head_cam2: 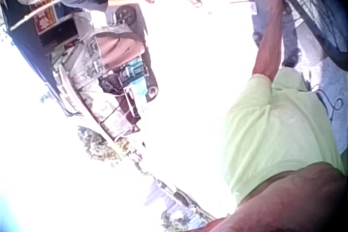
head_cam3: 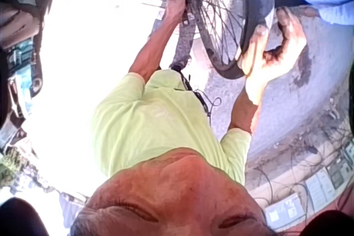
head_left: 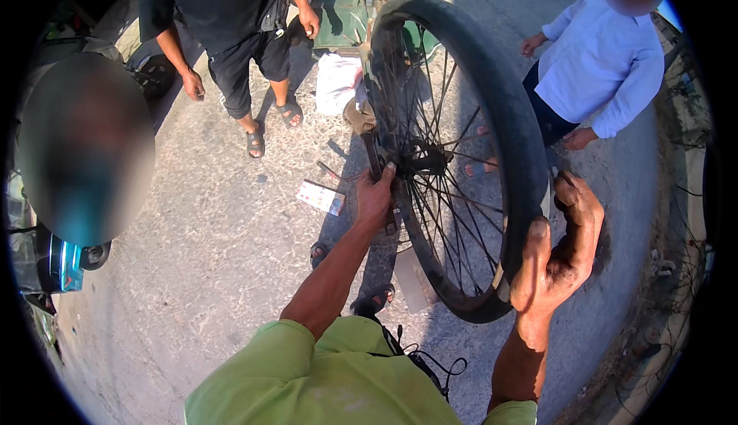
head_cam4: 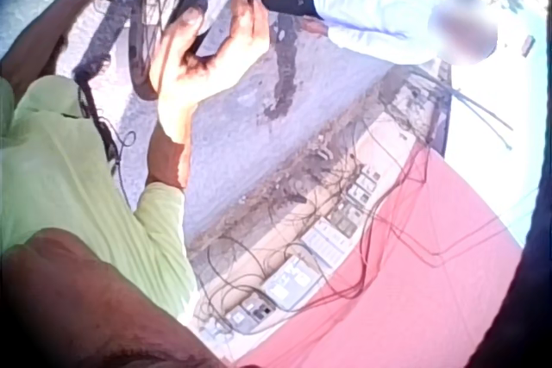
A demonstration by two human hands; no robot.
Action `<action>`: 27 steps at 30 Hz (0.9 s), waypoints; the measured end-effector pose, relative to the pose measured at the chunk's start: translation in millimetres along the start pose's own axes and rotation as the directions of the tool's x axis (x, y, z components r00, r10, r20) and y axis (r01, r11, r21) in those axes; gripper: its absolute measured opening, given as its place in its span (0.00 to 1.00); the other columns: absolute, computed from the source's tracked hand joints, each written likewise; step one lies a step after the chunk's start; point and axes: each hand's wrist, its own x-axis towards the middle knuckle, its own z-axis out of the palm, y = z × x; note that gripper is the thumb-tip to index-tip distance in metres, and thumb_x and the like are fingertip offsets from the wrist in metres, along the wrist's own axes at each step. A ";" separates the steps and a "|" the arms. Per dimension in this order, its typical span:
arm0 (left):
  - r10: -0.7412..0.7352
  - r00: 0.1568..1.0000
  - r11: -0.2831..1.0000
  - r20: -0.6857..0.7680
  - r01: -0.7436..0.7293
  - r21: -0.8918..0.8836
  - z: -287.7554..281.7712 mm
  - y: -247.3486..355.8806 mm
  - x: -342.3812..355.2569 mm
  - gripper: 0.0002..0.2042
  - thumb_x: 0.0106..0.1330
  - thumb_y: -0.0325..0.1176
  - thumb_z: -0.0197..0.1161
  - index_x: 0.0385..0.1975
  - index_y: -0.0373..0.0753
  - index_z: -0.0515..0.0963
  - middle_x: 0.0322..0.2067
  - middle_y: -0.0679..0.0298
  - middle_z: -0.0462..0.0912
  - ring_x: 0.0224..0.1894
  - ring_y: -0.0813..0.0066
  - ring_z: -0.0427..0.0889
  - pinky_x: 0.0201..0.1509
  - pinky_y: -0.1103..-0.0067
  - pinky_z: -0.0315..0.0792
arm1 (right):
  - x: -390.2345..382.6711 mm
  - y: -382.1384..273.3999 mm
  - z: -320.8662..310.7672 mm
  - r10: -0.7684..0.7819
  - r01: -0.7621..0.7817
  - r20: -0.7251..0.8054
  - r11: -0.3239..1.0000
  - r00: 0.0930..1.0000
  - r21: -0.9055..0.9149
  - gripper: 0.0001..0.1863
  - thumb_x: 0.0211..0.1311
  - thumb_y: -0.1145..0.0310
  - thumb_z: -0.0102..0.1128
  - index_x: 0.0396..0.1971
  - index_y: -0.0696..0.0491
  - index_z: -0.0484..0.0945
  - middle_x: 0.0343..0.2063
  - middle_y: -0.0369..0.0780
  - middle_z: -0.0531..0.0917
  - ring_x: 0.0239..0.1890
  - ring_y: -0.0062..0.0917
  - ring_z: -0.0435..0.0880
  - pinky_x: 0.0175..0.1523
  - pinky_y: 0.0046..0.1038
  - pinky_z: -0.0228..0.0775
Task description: The person repairs a bicycle wheel by using a hammer and a metal bar to adjust the spokes. They repeatedly strike the spokes to true the wheel while another person holds the wheel steady. The task involves precise manual coordination to align the wheel structure.
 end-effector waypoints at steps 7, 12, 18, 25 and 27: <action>0.040 0.998 0.998 0.049 -0.038 -0.041 2.9 4.8 -6.2 0.11 0.68 0.35 0.65 0.44 0.40 0.73 0.21 0.69 0.71 0.13 0.81 0.67 0.13 0.79 0.63 | 1.2 2.7 0.9 0.030 -0.030 -0.020 0.999 0.999 0.014 0.18 0.52 0.74 0.59 0.45 0.63 0.79 0.48 0.51 0.79 0.54 0.40 0.78 0.61 0.39 0.67; 0.097 0.994 0.995 0.052 -0.097 0.004 0.7 0.9 -2.6 0.12 0.68 0.35 0.65 0.45 0.40 0.73 0.22 0.69 0.72 0.13 0.81 0.67 0.14 0.79 0.63 | 1.6 -0.5 1.4 0.034 -0.033 -0.016 0.999 0.999 0.008 0.18 0.52 0.74 0.60 0.44 0.63 0.79 0.47 0.51 0.80 0.53 0.40 0.78 0.61 0.39 0.68; -0.028 0.999 1.000 0.021 0.028 0.007 3.7 14.2 -0.5 0.12 0.67 0.34 0.66 0.44 0.40 0.72 0.23 0.69 0.73 0.13 0.81 0.67 0.14 0.79 0.63 | 3.6 -1.4 2.5 0.022 -0.022 -0.014 0.999 1.000 0.036 0.17 0.52 0.74 0.60 0.43 0.63 0.79 0.46 0.51 0.80 0.53 0.40 0.79 0.60 0.39 0.68; 0.061 0.994 0.995 0.096 -0.053 -0.082 -2.0 -0.9 -1.8 0.11 0.66 0.32 0.67 0.43 0.40 0.72 0.22 0.68 0.73 0.13 0.80 0.68 0.14 0.79 0.63 | 2.4 -0.9 2.9 0.065 -0.064 -0.008 0.997 0.998 0.047 0.17 0.53 0.73 0.59 0.43 0.63 0.79 0.47 0.51 0.80 0.53 0.39 0.79 0.60 0.39 0.68; 0.058 0.996 0.996 0.072 -0.053 -0.066 -1.6 -3.1 -0.6 0.11 0.66 0.33 0.67 0.42 0.40 0.73 0.22 0.69 0.73 0.13 0.80 0.68 0.14 0.79 0.63 | 2.2 -0.3 3.0 0.078 -0.077 -0.005 0.996 0.997 0.045 0.17 0.53 0.73 0.59 0.43 0.64 0.79 0.47 0.51 0.80 0.53 0.38 0.78 0.60 0.39 0.68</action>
